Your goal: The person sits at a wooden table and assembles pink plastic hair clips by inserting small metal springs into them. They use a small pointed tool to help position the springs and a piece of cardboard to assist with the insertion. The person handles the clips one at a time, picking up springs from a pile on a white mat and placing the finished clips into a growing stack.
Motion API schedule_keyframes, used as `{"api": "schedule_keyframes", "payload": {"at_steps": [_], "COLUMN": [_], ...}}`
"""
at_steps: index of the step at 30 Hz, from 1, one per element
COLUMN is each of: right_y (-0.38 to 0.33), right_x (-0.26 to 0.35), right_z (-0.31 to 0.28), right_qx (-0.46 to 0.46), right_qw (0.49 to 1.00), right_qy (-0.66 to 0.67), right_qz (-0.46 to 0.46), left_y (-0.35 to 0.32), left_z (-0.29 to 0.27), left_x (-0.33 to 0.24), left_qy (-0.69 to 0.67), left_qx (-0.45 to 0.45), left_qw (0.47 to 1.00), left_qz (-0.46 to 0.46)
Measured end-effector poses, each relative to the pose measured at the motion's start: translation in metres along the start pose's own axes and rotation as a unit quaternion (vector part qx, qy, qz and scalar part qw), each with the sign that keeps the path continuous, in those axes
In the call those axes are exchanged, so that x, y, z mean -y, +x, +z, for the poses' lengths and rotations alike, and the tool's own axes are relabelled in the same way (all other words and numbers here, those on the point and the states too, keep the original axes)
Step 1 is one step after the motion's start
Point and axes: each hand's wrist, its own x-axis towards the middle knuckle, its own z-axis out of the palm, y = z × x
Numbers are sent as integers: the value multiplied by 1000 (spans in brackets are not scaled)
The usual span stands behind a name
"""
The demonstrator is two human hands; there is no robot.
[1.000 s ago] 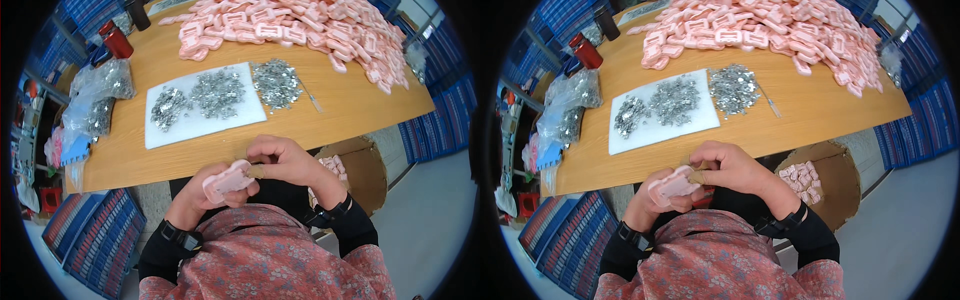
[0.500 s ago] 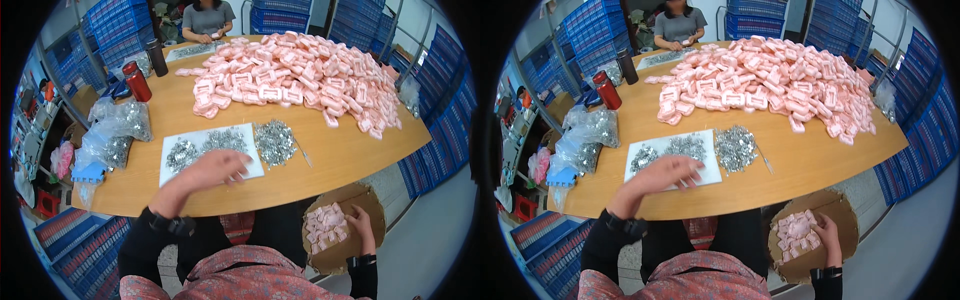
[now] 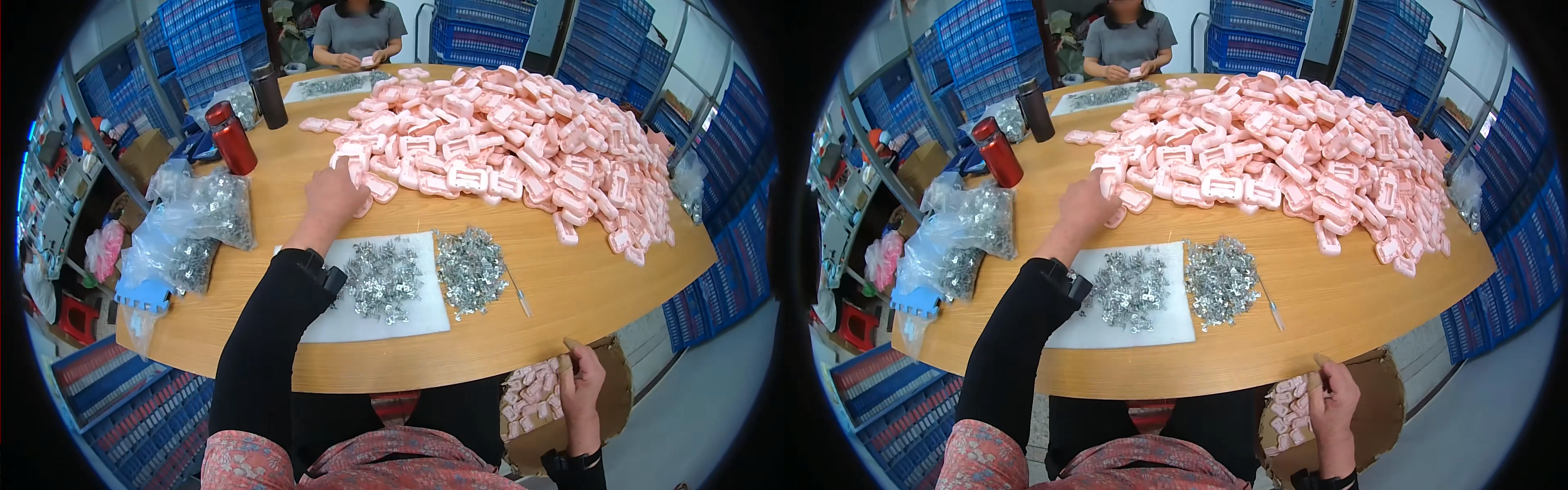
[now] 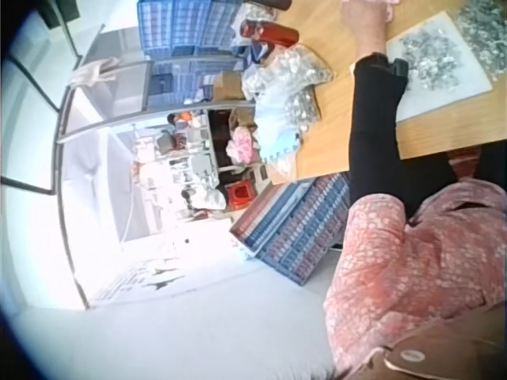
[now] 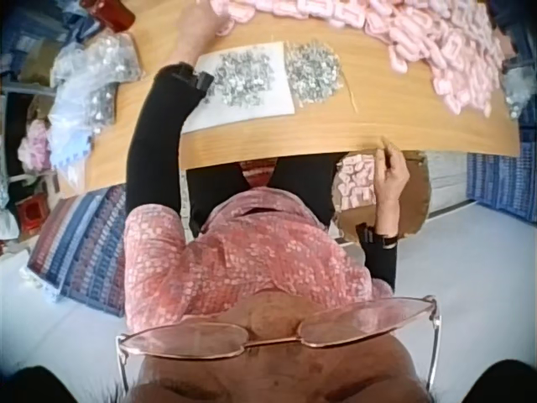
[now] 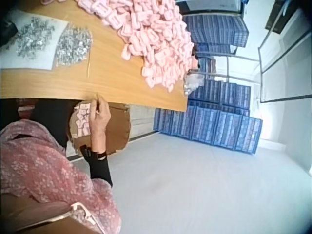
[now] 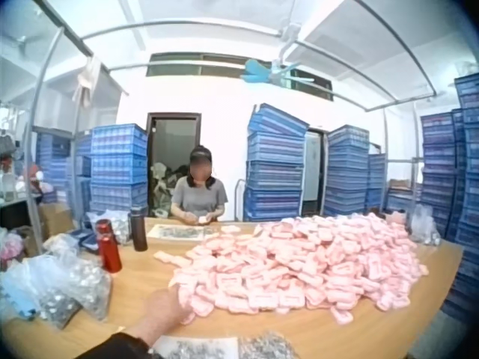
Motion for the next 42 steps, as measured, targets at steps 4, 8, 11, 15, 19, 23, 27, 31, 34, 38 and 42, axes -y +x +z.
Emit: {"api": "schedule_keyframes", "payload": {"at_steps": [4, 8, 11, 15, 19, 23, 27, 31, 34, 38, 42], "right_y": [27, 49, 61, 73, 72, 71, 78, 94, 100, 106, 110], "right_x": [47, 76, 97, 110, 88, 75, 81, 82, 77, 61, 52], "right_z": [19, 52, 79, 103, 109, 113, 129, 142, 146, 139, 132], "right_qx": [54, 133, 169, 189, 168, 179, 161, 187, 191, 194, 252], "right_qw": [995, 985, 976, 973, 979, 978, 974, 945, 942, 966, 966], "right_qy": [24, 47, 60, 23, -44, -63, -67, -125, -134, -51, 45], "right_qz": [-76, -95, -119, -130, -106, -84, -146, -238, -242, -165, -47], "left_y": [14, -29, -84, -169, -256, -292, -299, -293, -284, -276, -265], "left_z": [20, -29, -64, -74, -61, -39, -17, -13, -18, -16, -19], "left_x": [29, 23, 38, 51, 44, 44, 43, 39, 32, 25, 14], "left_qy": [-107, -569, -732, -803, -860, -855, -856, -856, -834, -833, -796], "left_qx": [-100, 89, 231, 305, 321, 371, 396, 402, 400, 390, 391], "left_qw": [989, 812, 638, 497, 380, 344, 310, 306, 363, 361, 434], "left_qz": [-2, -94, -64, -122, -115, -115, -118, -109, -110, -155, -158]}}
